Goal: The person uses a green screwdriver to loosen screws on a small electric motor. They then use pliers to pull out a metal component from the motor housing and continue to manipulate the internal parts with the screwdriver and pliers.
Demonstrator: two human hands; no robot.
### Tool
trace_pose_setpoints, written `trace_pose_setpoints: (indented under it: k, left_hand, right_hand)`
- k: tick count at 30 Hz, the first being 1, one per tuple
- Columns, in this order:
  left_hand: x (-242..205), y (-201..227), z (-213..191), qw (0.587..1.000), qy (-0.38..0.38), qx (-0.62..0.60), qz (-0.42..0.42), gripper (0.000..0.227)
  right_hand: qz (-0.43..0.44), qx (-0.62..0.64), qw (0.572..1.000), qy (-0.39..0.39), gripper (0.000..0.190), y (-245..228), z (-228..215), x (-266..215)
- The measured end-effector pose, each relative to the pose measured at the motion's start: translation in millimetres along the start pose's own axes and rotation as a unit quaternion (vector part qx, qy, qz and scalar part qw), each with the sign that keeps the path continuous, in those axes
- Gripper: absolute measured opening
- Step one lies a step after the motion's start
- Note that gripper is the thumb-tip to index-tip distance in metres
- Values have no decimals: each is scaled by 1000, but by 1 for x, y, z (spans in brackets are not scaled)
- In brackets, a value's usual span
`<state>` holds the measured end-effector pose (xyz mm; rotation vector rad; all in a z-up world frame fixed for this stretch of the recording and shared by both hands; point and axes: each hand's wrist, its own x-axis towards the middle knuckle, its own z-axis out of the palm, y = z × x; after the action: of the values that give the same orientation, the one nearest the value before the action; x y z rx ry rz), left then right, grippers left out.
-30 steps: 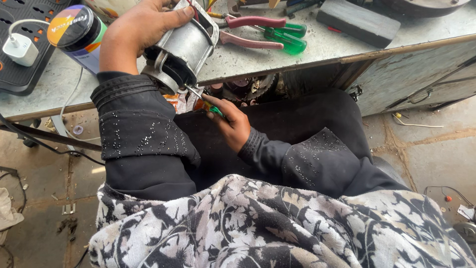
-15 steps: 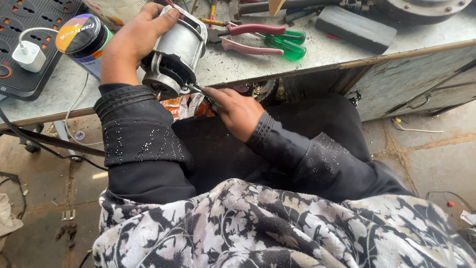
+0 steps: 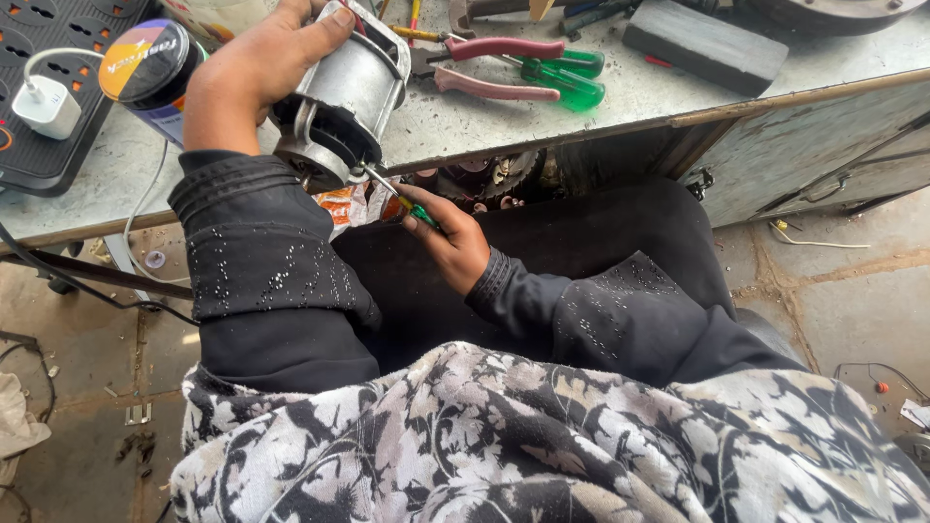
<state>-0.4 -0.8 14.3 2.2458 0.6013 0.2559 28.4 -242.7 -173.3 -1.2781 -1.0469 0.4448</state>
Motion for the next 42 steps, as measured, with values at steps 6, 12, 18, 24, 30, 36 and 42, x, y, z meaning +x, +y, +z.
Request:
trace_pose_setpoints:
  k: [6,12,18,24,30,36,42]
  left_hand:
    - [6,5,2,999,-22,23,21,68]
    - [2,-12,2,999,49,20,3,74]
    - [7,-26,2,998,59,3,7,79]
    - [1,-19,3,997,75,18,-15,78]
    - [2,-20,6,996,91,22,-13,76]
    - [7,-25,7,995,94,38,-1,72]
    - [4,-22,8,995,95,26,-7,68]
  right_hand:
    - [-8,54,999,3,47,14,13,0]
    - [-33,-298,952,-60,49,-59,-26,14]
    - [-26,-473,879,-61,51,-116,-53,8]
    - [-170,-185,967,-41,37,-89,-58,-3]
    - [165,159,969,-97,42,-56,-77,-11]
    - [8,-50,998,-47,50,-67,-91,-11]
    - [-34,-413,908,60,51,-93,-157,13]
